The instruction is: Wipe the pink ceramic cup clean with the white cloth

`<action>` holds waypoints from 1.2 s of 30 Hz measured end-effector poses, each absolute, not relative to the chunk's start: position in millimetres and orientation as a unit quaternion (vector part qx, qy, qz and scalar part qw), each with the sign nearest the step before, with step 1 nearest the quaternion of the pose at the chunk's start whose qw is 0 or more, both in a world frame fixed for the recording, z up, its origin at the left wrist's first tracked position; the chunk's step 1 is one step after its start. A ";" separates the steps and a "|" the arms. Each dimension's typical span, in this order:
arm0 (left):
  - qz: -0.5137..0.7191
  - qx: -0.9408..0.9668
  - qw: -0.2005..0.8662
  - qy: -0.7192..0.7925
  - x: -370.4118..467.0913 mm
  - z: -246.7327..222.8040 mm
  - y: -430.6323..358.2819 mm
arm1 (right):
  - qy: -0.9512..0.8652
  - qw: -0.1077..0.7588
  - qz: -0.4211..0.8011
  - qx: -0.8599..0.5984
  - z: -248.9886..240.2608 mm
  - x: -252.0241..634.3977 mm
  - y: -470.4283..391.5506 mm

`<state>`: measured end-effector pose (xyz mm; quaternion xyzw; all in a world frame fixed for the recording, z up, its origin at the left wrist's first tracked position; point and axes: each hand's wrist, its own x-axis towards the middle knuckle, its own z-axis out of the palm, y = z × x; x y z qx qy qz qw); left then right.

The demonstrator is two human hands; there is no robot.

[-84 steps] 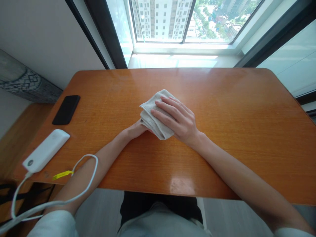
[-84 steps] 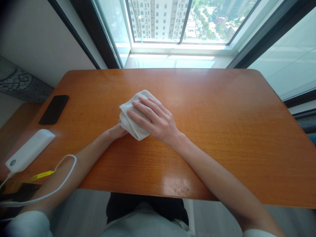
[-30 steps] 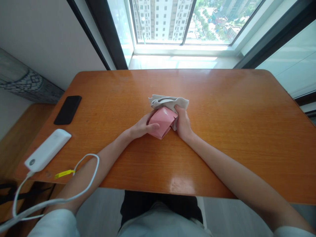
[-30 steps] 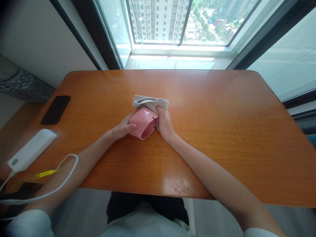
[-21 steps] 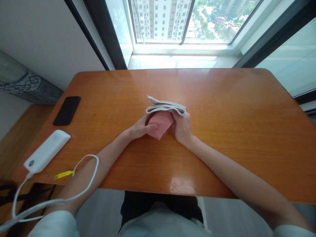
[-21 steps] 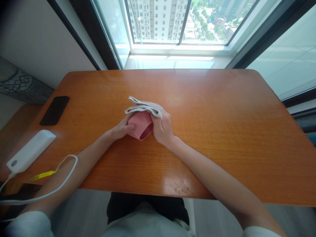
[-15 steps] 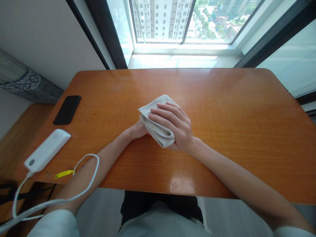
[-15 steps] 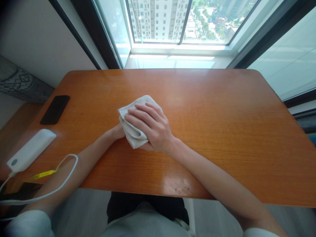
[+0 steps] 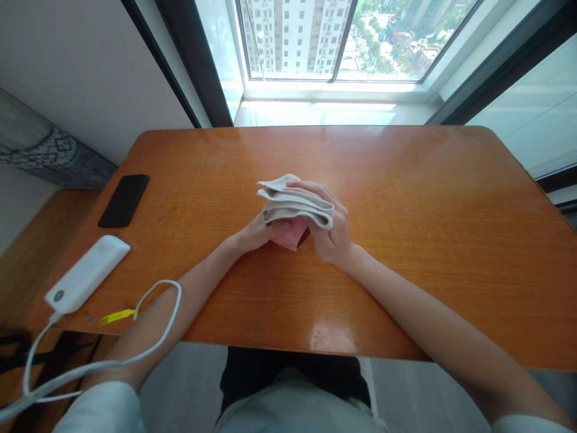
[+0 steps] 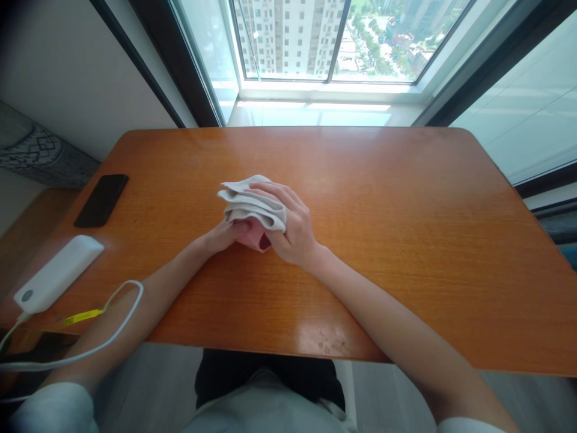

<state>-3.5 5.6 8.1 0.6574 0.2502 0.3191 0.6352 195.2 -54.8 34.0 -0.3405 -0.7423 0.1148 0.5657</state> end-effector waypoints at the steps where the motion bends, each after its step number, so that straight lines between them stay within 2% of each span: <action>1: 0.323 0.655 0.635 0.251 -4.3 7.8 4.9 | -0.714 0.581 0.147 -0.361 29.5 195.5 -52.7; 4: 0.312 0.651 0.642 0.258 -6.0 5.2 3.4 | -0.604 0.609 0.253 -0.448 12.1 198.2 -44.9; 6: 0.308 0.652 0.646 0.249 -5.8 4.7 2.6 | -0.540 0.598 0.320 -0.498 2.3 200.9 -40.4; 10: 0.316 0.651 0.649 0.234 -4.2 7.9 1.4 | -0.497 0.583 0.367 -0.527 -3.2 203.7 -38.8; 27: 0.319 0.632 0.666 0.237 -5.8 5.1 0.9 | -0.507 0.594 0.357 -0.513 -0.9 202.0 -40.9; 36: 0.375 0.570 0.698 0.216 -4.6 -16.3 6.9 | -0.636 0.608 0.198 -0.432 5.6 201.2 -52.3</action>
